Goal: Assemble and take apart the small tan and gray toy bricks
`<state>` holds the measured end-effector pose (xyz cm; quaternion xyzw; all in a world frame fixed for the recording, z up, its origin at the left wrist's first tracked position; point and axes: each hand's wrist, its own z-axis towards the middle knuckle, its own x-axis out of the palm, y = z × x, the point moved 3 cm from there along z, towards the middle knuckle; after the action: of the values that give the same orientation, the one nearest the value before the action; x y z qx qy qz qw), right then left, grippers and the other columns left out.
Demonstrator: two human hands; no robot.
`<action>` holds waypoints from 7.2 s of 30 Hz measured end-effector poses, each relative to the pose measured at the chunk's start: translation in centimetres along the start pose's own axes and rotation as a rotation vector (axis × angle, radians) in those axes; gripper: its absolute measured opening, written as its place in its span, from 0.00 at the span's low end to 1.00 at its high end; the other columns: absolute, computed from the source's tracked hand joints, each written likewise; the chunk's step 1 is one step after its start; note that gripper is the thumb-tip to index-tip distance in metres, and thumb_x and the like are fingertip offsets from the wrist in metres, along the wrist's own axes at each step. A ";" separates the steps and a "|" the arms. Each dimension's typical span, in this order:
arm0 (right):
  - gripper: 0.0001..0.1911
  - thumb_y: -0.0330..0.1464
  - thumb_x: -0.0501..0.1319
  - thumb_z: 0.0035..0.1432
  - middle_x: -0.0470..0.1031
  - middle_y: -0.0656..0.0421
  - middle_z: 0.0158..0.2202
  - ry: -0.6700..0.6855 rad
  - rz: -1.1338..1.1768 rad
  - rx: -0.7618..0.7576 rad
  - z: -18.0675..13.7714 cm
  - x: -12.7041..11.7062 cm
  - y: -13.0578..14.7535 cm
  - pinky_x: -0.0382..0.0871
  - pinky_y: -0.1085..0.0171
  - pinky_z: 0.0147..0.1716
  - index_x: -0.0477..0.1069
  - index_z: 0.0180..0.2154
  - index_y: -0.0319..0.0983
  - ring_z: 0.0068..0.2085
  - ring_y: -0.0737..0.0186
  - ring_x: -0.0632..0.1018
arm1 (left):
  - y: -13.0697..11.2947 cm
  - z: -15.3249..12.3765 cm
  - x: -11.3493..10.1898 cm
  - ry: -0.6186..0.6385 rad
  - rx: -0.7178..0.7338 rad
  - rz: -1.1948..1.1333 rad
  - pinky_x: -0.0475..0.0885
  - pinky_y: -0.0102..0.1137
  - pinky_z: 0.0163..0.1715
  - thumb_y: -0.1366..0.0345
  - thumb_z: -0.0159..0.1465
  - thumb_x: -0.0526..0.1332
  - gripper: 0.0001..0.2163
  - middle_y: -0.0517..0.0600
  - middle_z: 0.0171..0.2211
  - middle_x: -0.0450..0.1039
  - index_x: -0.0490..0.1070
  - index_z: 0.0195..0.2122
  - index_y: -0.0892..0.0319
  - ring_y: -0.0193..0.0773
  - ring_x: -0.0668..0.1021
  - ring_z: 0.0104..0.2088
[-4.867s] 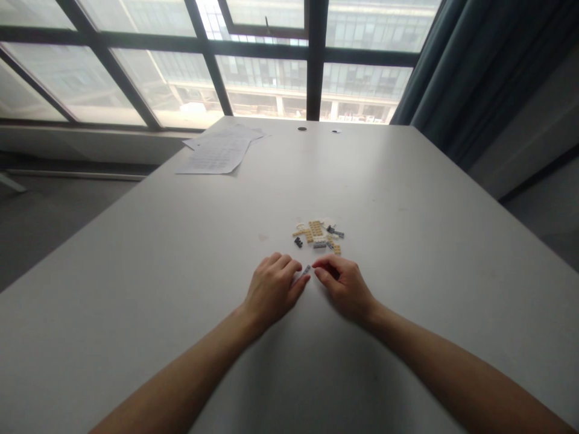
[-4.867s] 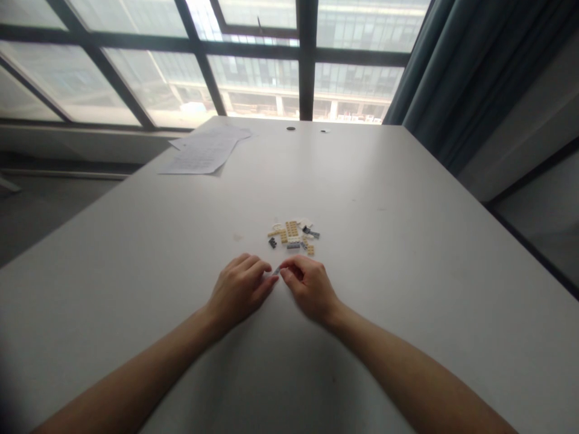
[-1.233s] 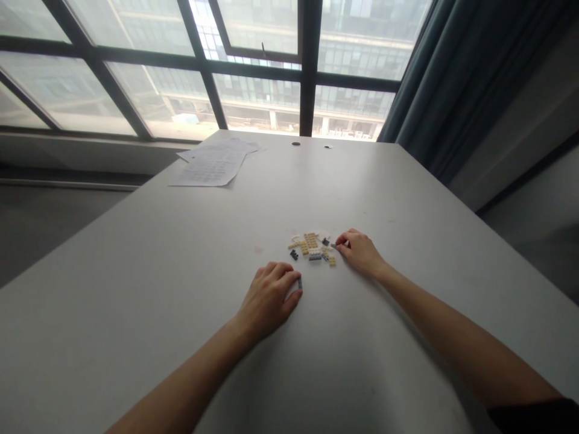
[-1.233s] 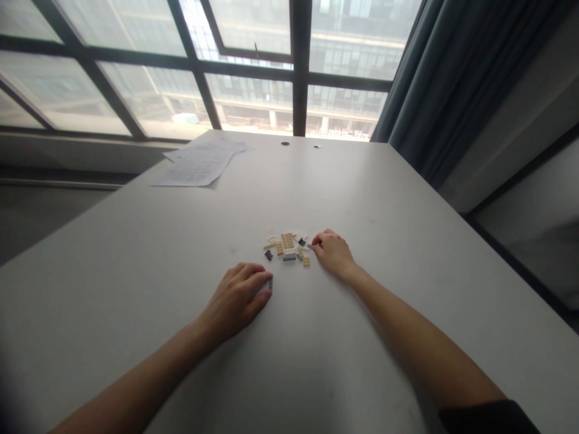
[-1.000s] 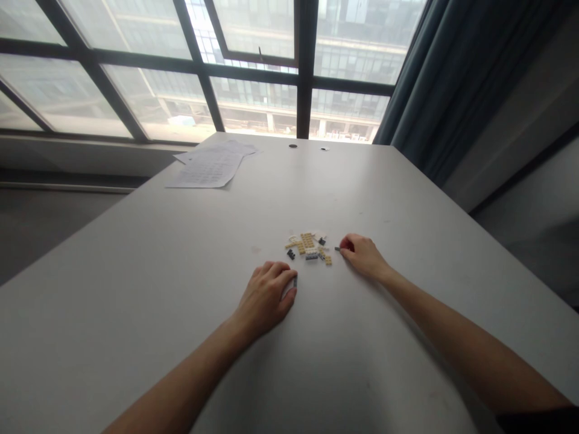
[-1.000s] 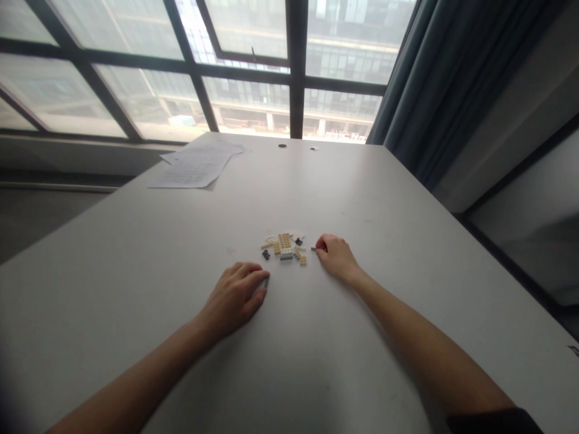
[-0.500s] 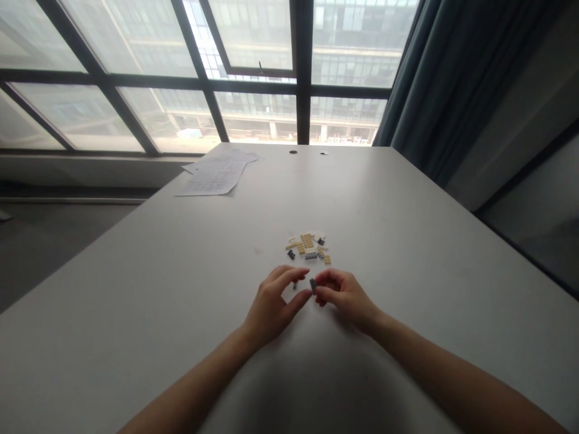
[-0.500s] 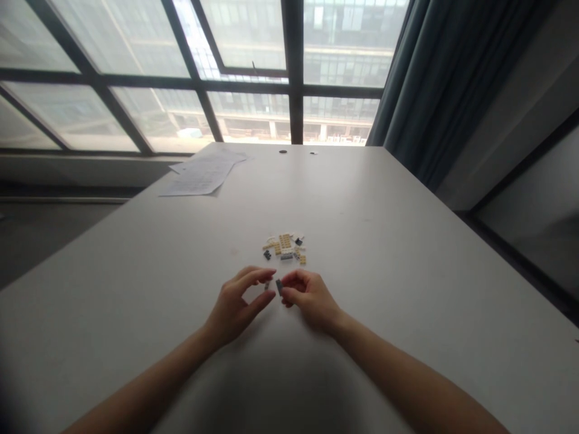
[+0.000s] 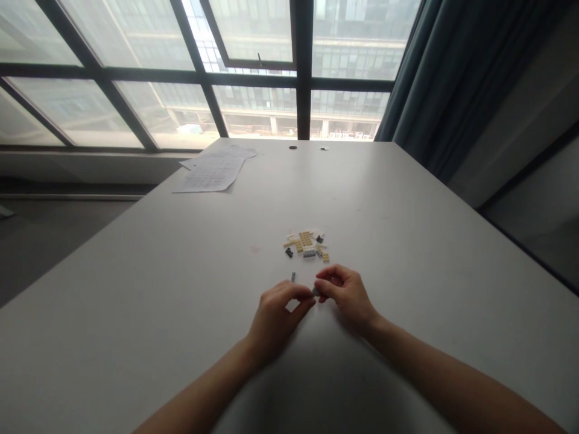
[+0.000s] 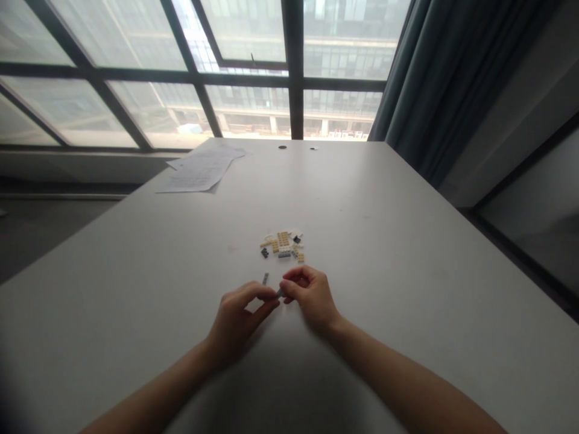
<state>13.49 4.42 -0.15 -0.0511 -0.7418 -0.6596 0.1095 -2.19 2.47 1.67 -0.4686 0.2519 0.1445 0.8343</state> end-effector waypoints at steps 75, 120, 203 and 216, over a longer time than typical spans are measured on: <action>0.16 0.30 0.61 0.55 0.70 0.56 0.41 0.326 -1.059 -0.427 2.2 1.8 0.3 0.66 0.59 0.47 0.72 0.47 0.41 0.43 0.58 0.71 | 5.8 2.4 -2.4 0.337 0.001 0.316 0.68 0.40 0.47 0.57 0.59 0.65 0.13 0.51 0.44 0.72 0.74 0.45 0.52 0.44 0.74 0.45; 0.12 0.26 0.59 0.56 0.72 0.54 0.43 0.128 -1.359 -0.531 4.9 -1.1 1.4 0.62 0.58 0.49 0.73 0.43 0.38 0.46 0.56 0.68 | 5.6 2.5 -2.8 0.204 -0.069 0.192 0.71 0.30 0.37 0.60 0.64 0.57 0.11 0.51 0.40 0.72 0.72 0.44 0.56 0.35 0.74 0.33; 0.13 0.34 0.56 0.63 0.73 0.54 0.49 0.092 -1.432 -0.667 5.0 -3.8 1.7 0.60 0.56 0.51 0.72 0.48 0.42 0.50 0.54 0.68 | 9.7 8.2 -2.8 0.217 -0.021 0.395 0.63 0.44 0.57 0.56 0.59 0.61 0.23 0.54 0.56 0.67 0.66 0.55 0.56 0.47 0.69 0.56; 0.17 0.37 0.57 0.62 0.70 0.50 0.52 -0.056 -1.435 -0.600 5.2 -4.5 1.7 0.60 0.54 0.52 0.70 0.50 0.39 0.52 0.50 0.68 | 10.1 7.7 -3.3 0.221 -0.042 0.454 0.64 0.45 0.56 0.54 0.60 0.60 0.19 0.53 0.54 0.69 0.71 0.50 0.55 0.48 0.70 0.54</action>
<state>17.71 10.08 -0.10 0.3976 -0.3856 -0.7401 -0.3813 -7.60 14.26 -0.35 -0.4304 0.4371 0.2814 0.7379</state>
